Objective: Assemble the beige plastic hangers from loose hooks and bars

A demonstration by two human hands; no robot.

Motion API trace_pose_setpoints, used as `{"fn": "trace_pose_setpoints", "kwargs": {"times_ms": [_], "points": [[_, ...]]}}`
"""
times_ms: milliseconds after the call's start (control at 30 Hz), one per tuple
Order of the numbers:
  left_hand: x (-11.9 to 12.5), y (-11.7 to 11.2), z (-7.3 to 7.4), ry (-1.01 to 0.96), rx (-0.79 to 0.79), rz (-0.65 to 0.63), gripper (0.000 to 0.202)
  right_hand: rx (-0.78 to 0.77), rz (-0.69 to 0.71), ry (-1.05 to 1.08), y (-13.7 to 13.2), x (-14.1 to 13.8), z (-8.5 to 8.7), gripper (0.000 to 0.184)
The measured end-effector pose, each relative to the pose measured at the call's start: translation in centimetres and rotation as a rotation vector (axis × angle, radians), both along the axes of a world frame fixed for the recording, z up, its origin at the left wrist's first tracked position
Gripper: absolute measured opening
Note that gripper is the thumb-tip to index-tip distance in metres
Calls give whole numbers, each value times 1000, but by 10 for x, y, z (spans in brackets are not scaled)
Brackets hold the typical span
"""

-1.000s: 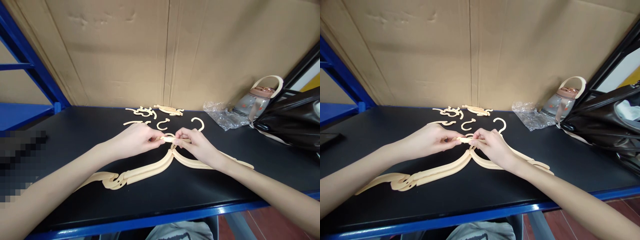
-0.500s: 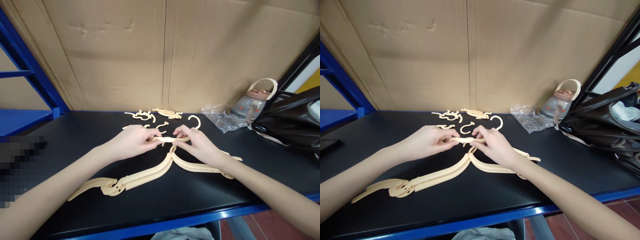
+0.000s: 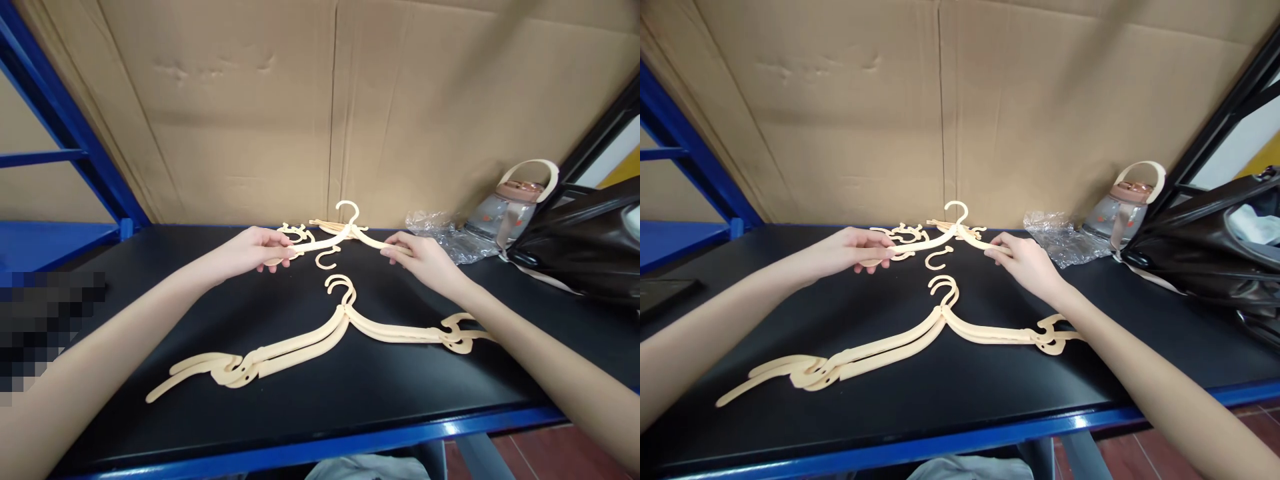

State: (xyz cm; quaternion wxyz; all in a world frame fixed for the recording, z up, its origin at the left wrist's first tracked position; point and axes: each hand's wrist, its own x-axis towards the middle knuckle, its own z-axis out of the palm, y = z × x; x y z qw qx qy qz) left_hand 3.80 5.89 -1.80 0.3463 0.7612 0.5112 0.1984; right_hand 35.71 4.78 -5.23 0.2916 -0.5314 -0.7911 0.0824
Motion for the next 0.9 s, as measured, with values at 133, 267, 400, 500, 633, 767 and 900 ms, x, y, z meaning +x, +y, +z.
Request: {"fn": "trace_pose_setpoints", "kwargs": {"times_ms": [133,267,400,500,633,767,900], "points": [[-2,-2,-1,5,-121,-32,33,-19,-51,-148,-4,-2,4,25],[-4,-2,-3,-18,-188,-24,32,-57,-60,-212,-9,-4,4,21],[-7,0,-5,-36,-245,-44,24,-80,-31,-219,-10,-6,2,16],[-6,-3,-5,-34,-255,-98,25,-96,-1,-212,-13,-9,2,18],[5,-10,-2,31,-244,-110,30,-131,34,-181,-21,-17,2,21],[12,-13,-5,2,-273,-106,34,-131,55,-205,-28,-26,2,23],[11,-11,-10,-44,-264,-90,33,-110,54,-225,-29,-29,-2,22]]}}
